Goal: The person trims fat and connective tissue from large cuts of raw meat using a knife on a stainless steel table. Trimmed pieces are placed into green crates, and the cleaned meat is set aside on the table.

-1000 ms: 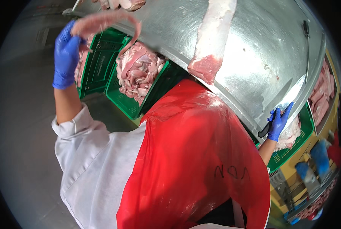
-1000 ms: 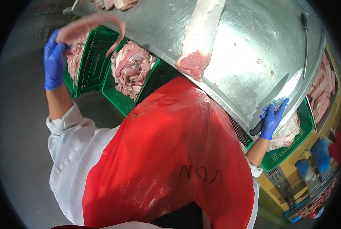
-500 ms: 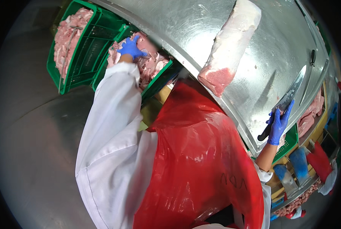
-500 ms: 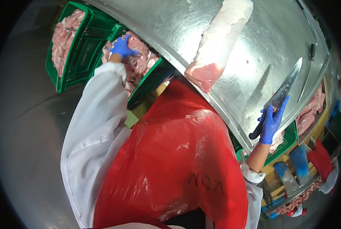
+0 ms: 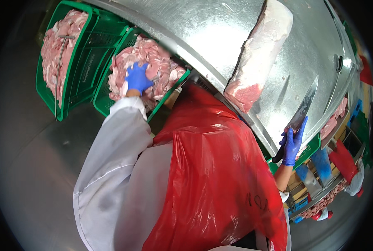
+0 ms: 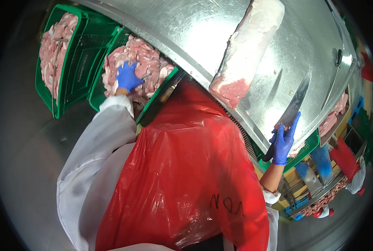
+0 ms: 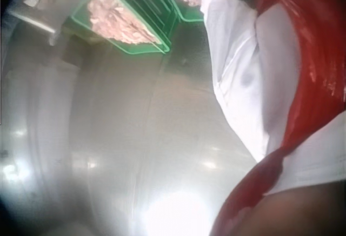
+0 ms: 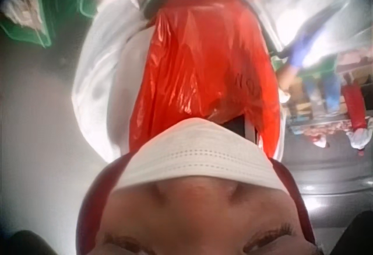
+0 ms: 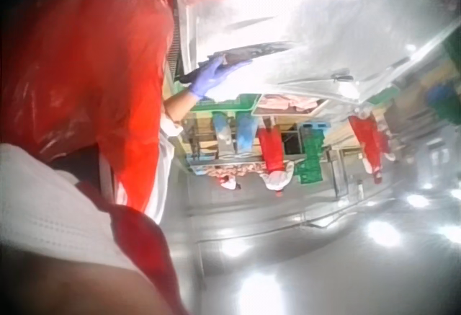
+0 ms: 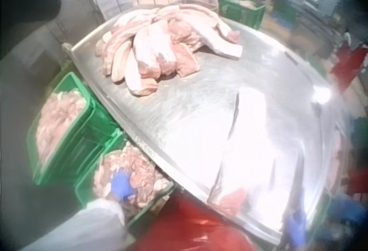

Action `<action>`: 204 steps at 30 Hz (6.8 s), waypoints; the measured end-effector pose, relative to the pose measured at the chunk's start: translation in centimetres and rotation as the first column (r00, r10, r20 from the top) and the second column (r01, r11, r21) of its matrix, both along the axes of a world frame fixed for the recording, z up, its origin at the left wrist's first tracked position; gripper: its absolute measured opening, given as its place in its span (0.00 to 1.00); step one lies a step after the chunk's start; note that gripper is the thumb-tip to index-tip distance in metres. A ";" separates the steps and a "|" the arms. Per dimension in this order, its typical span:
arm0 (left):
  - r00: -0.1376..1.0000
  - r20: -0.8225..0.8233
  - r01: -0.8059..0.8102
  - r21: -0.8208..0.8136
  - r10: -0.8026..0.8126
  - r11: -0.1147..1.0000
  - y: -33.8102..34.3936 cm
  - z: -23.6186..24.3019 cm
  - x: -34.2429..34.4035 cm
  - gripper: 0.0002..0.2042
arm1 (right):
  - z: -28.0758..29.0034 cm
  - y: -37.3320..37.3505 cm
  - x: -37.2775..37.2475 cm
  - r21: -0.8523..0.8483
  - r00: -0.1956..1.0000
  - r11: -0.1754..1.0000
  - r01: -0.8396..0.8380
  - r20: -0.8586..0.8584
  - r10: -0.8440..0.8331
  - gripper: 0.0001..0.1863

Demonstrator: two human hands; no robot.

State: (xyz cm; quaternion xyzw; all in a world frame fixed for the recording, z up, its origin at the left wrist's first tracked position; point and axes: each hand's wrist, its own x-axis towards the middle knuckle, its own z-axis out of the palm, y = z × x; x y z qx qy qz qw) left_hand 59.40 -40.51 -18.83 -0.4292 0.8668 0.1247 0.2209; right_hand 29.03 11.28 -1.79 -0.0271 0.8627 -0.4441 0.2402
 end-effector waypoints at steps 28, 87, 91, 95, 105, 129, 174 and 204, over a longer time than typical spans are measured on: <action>-0.343 -0.402 0.937 -0.211 -0.849 -0.279 20.6 9.8 -35.9 0.27 | 1.4 6.5 8.8 -0.219 0.900 0.902 0.373 -0.152 -0.409 0.42; 0.081 -0.679 0.882 -0.292 -0.730 0.369 44.4 12.1 -42.7 0.14 | -6.3 20.8 -1.7 -0.327 0.907 0.888 0.324 -0.159 -0.389 0.41; 0.057 -0.287 0.869 -0.457 -0.956 0.189 43.7 10.4 -36.8 0.36 | -7.4 21.9 -1.4 -0.443 0.839 0.798 0.409 -0.162 -0.519 0.44; 0.283 -0.396 0.934 -0.094 -0.873 0.346 42.7 11.0 -42.5 0.30 | -8.2 21.3 -0.4 -0.435 0.838 0.768 0.469 -0.054 -0.543 0.45; 0.574 -0.422 0.813 0.187 -0.702 0.552 37.0 11.4 -49.6 0.42 | -7.0 13.3 -6.5 -0.501 0.870 0.788 0.357 -0.130 -0.476 0.44; 0.143 -0.668 0.872 -0.265 -0.731 0.413 29.9 10.0 -36.2 0.24 | -2.7 8.6 -13.1 -0.105 0.954 0.956 0.276 0.148 -0.259 0.41; 0.570 -0.661 0.726 0.127 -0.488 0.676 42.2 7.7 -55.2 0.14 | -5.5 15.8 -8.8 -0.282 0.983 0.955 -0.095 0.126 0.135 0.40; 0.736 -0.533 0.598 0.800 0.418 -0.033 40.9 18.7 -52.5 0.07 | -7.2 5.1 -14.6 -0.369 0.988 0.917 -0.154 -0.031 0.153 0.39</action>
